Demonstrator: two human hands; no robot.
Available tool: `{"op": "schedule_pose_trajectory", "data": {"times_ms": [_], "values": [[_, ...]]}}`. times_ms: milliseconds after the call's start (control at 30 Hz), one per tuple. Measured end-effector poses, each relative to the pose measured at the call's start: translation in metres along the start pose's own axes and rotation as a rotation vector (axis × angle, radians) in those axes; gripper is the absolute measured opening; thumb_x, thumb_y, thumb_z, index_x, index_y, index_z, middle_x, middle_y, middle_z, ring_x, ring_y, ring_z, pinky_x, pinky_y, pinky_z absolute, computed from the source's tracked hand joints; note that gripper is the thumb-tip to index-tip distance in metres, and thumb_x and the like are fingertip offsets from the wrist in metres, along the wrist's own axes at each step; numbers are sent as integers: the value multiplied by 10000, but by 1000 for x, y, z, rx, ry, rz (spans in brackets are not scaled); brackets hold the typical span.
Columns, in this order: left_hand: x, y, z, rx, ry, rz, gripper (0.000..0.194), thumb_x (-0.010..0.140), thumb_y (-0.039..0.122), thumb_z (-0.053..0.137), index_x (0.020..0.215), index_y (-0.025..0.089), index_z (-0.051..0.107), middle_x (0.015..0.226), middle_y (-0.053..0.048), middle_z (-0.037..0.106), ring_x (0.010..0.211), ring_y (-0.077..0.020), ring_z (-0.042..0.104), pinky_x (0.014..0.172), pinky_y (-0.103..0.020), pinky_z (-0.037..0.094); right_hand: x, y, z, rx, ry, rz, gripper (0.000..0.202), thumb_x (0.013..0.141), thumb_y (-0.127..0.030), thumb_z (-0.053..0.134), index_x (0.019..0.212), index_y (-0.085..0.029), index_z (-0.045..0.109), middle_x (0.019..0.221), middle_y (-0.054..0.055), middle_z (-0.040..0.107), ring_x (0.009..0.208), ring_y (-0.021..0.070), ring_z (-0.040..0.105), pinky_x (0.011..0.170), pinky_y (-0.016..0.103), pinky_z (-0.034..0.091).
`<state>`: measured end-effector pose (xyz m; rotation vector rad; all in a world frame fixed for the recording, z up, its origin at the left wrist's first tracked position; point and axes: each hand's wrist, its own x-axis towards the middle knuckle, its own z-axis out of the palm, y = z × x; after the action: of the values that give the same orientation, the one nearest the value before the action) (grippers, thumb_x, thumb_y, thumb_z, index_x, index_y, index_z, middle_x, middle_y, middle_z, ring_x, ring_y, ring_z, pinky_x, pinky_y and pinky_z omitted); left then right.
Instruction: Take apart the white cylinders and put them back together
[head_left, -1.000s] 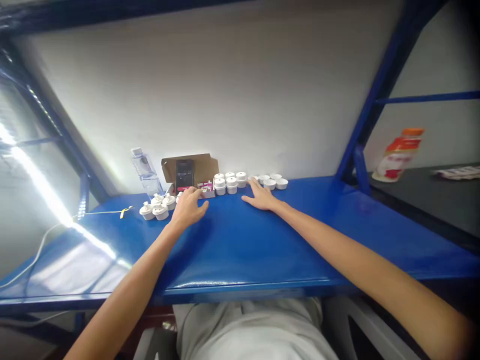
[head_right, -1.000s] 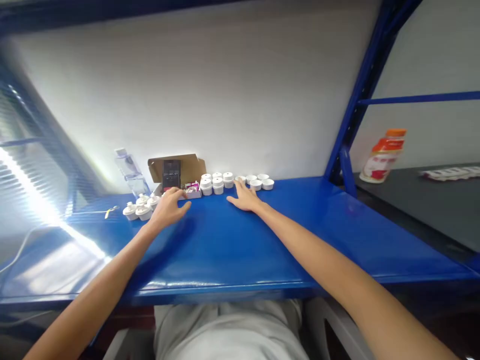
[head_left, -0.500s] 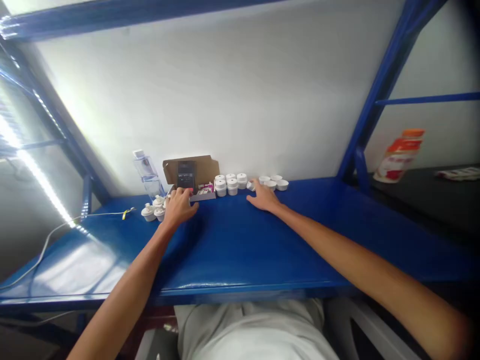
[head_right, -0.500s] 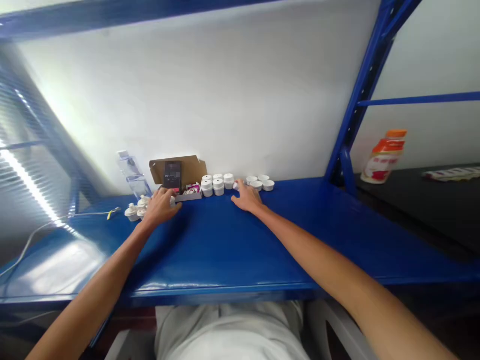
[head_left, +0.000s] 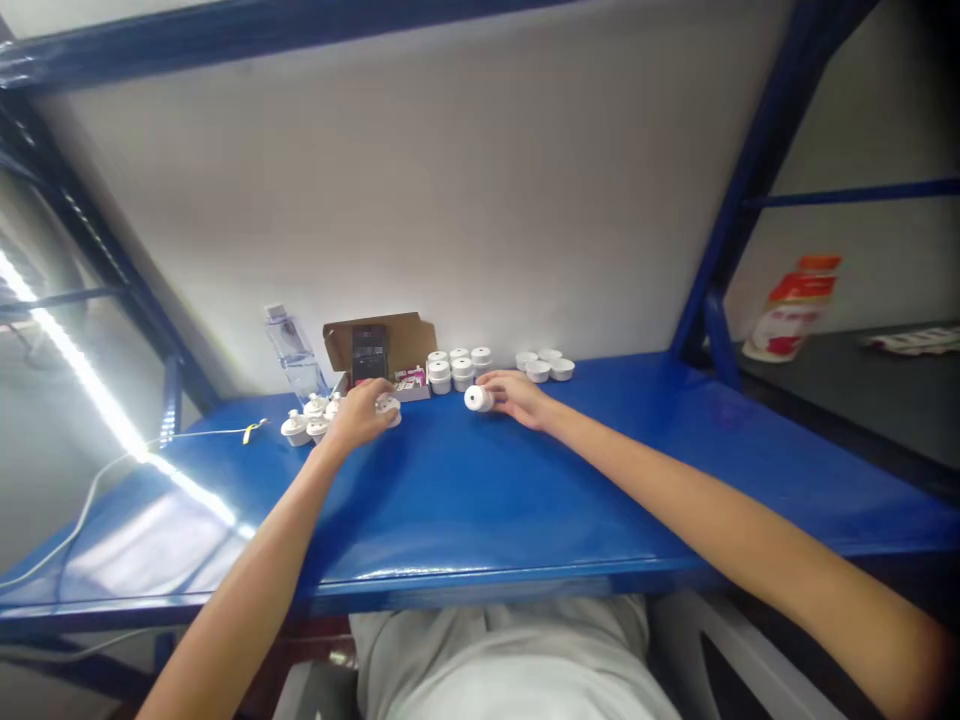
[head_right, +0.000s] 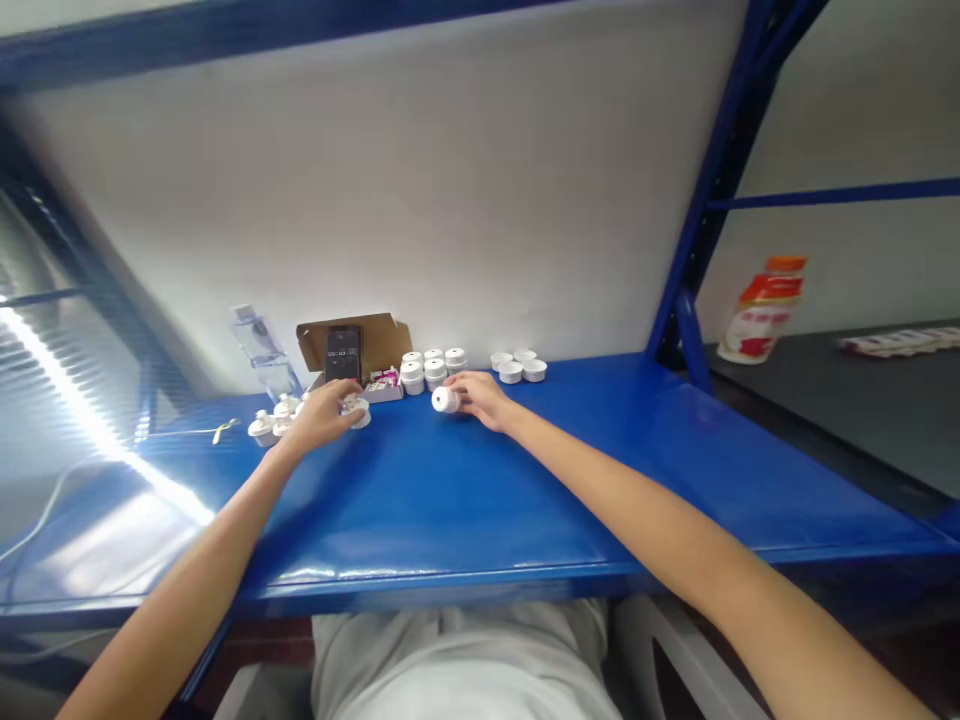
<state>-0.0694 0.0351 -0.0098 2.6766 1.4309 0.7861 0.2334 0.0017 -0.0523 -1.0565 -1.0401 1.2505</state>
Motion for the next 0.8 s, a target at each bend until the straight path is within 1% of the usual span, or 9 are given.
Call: {"op": "schedule_pose_trajectory", "data": {"times_ms": [100,167,267,333,433,500,600,700,800], "values": [[-2,17,2,-291,-82,80,339,799,375,685,1097,214,678,1146,-88,702,1048,-278,655,923,-393,518,0,3,1,-19,-11,98,153,729,-158,670,874,-148,715,941,101,748,874,227,703,786,372,595],[-5,30,4,-471,-161,114,419,776,394,734,1150,216,670,1201,-93,686,1080,-269,652,944,-389,521,0,4,0,-122,-3,62,137,757,-157,653,865,-149,738,974,116,761,907,257,713,837,416,592],[-9,41,12,-572,-183,104,539,728,415,795,1201,203,647,1271,-116,650,1137,-283,634,972,-403,517,-2,2,-2,-488,10,-166,247,758,-89,603,902,-184,780,1070,94,772,1046,286,701,985,437,537],[-10,41,21,-551,-172,64,570,712,436,809,1200,194,643,1217,-114,667,1110,-291,641,956,-415,524,-6,1,-2,-684,-21,-334,438,715,-27,580,1065,-202,777,1209,76,743,1174,287,659,1066,426,485],[-10,36,32,-536,-220,56,584,729,456,790,1221,187,627,1114,-88,698,1030,-281,661,912,-406,539,-12,1,2,-803,-221,-479,665,662,-11,615,1291,-216,686,1378,69,657,1278,291,602,1094,425,467],[-9,33,36,-541,-231,72,596,734,456,785,1235,182,616,1121,-86,698,1017,-274,661,902,-394,539,-17,2,8,-858,-331,-535,594,674,-50,664,1242,-218,708,1332,73,685,1241,294,626,1091,432,469],[-9,36,36,-556,-205,88,585,748,445,779,1232,176,590,1093,-76,692,966,-245,659,872,-367,530,-22,3,18,-780,-215,-603,415,764,-178,714,1177,-210,712,1238,87,723,1140,279,679,1043,433,508],[-12,45,34,-568,-202,99,615,734,402,792,1246,183,531,935,-27,679,835,-201,648,782,-326,513,-28,-1,28,-546,-64,-637,444,820,-334,741,1234,-208,644,1228,97,708,1111,261,689,944,395,570],[-14,53,32,-567,-195,105,685,700,358,816,1277,185,490,892,-13,686,816,-200,646,730,-302,478,-37,-4,36,-470,-155,-665,445,826,-386,750,1226,-219,649,1237,84,696,1119,243,683,934,362,575]]}}
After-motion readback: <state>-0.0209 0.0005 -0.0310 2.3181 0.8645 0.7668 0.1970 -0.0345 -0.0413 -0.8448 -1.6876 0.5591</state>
